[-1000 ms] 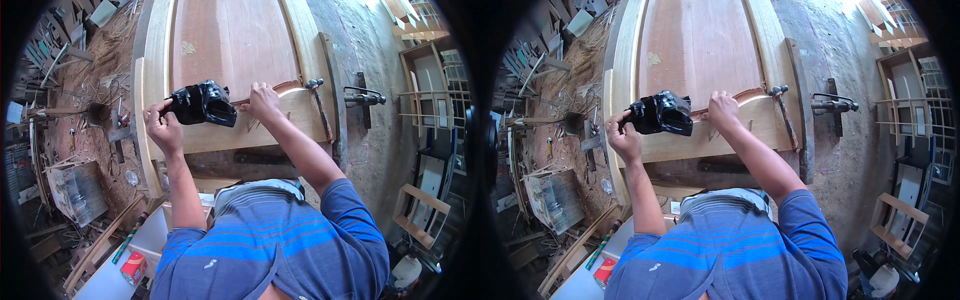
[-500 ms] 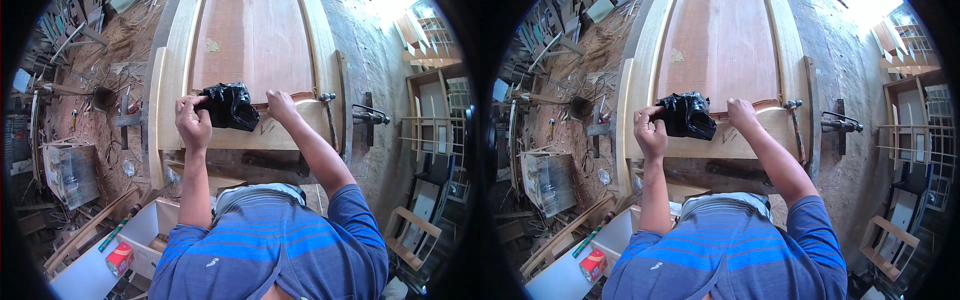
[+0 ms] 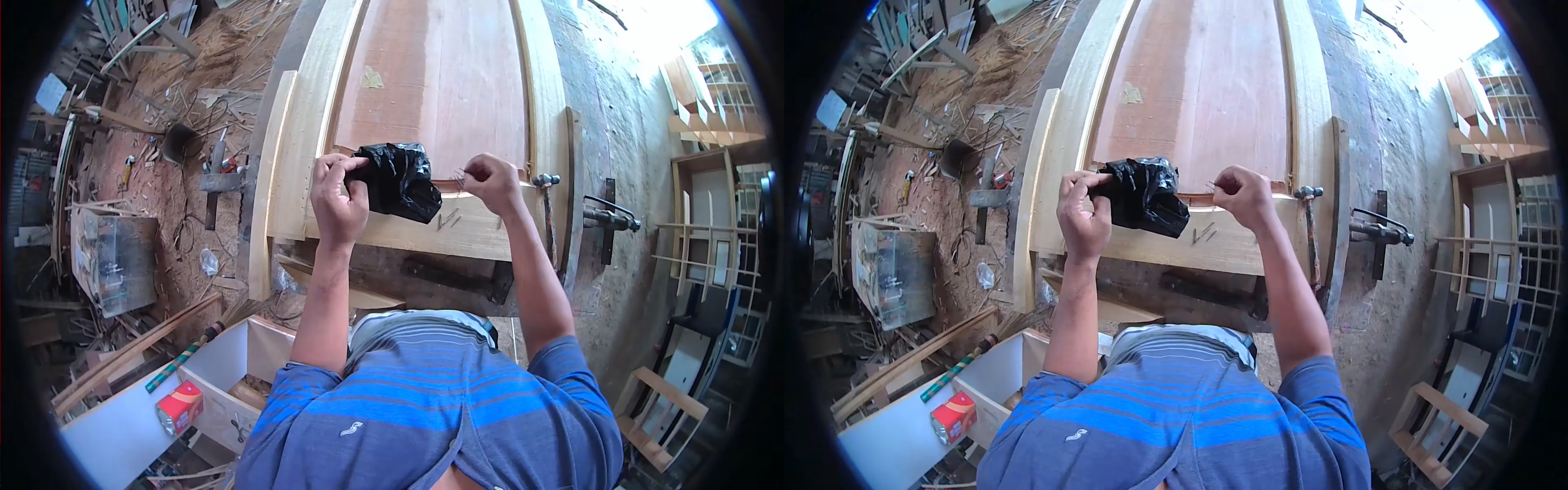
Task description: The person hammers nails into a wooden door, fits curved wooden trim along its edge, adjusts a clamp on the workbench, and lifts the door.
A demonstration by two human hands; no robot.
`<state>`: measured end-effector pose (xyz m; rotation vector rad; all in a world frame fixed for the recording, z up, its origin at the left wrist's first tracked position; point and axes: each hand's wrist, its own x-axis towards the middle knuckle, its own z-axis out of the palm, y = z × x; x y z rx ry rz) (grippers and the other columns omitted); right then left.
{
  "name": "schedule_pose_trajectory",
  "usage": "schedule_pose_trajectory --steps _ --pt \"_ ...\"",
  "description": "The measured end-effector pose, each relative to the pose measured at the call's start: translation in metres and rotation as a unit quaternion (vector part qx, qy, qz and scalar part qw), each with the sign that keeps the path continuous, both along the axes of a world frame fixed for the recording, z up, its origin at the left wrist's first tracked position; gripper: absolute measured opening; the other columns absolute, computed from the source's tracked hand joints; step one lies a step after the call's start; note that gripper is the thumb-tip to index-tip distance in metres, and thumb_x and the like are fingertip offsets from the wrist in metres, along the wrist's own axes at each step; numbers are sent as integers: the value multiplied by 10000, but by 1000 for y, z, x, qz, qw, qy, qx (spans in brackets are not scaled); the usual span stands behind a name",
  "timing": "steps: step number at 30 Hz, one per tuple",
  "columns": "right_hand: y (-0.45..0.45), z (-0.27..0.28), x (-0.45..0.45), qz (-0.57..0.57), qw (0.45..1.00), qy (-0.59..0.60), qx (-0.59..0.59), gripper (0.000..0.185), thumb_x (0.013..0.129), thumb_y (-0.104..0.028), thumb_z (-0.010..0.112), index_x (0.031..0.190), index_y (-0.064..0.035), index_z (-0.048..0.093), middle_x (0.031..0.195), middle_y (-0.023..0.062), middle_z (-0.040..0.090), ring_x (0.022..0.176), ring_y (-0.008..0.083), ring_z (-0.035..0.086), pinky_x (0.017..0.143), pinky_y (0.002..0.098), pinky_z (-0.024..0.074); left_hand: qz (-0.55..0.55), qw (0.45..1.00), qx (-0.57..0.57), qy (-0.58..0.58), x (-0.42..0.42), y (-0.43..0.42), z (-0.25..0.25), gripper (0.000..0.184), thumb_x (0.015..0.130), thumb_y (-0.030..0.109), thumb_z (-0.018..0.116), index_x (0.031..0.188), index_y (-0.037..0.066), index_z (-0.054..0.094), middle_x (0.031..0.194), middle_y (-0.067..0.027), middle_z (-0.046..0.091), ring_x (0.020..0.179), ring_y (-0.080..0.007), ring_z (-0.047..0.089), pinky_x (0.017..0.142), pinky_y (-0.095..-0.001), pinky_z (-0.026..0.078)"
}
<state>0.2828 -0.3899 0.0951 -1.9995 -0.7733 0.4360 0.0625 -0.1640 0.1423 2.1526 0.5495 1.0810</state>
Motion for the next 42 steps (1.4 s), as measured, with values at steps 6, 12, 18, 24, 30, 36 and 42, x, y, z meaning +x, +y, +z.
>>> schedule_pose_trajectory --steps 6,12,18,24,30,36,42 --pt "40 90 -81 87 978 -39 186 170 846 39 816 1008 20 767 905 89 772 786 137 750 768 282 633 8 1000 -14 -7 1 -3 2 291 824 -87 614 1032 19 788 1052 -154 712 1042 -323 704 938 -427 575" --pt "93 45 -56 134 957 -256 26 48 870 -36 707 867 4 680 945 196 729 933 412 737 815 515 600 -2 998 -64 -28 -2 -2 12 151 857 -81 594 878 12 712 1017 -142 712 978 -281 703 894 -399 579" --pt "64 75 -55 147 959 -186 158 152 958 -143 768 931 6 752 956 176 751 938 364 760 847 470 614 25 996 -73 -38 -6 0 10 140 868 -81 581 906 3 687 1065 -164 709 1064 -304 711 950 -418 581" --pt "-26 8 -85 -44 982 -66 -171 529 863 -411 917 1174 -24 735 1168 205 731 1103 361 738 931 475 599 70 996 -45 -43 -28 -15 5 123 945 -31 642 1058 11 665 1225 -178 681 1169 -300 680 990 -395 578" --pt "-21 -52 -93 -25 978 -150 -145 412 883 -269 853 1206 -38 741 1204 224 688 1172 423 689 985 511 577 132 989 -52 -49 -49 -45 -21 192 991 42 702 1161 10 619 1253 -163 645 1053 -217 636 874 -362 551" --pt "-46 -54 -71 52 982 -141 -113 242 899 -157 784 1111 -41 786 1095 219 730 1085 423 714 950 517 580 73 997 -27 19 -44 -96 -34 50 1016 119 706 1011 71 690 911 -49 674 761 -165 638 703 -327 543" --pt "-36 -50 -57 90 970 -162 -155 171 883 -74 707 1033 -37 778 1048 203 774 1025 404 747 924 520 576 -123 977 -43 171 -29 -136 -85 106 958 112 717 1030 34 721 1022 -178 723 955 -379 735 814 -470 598"
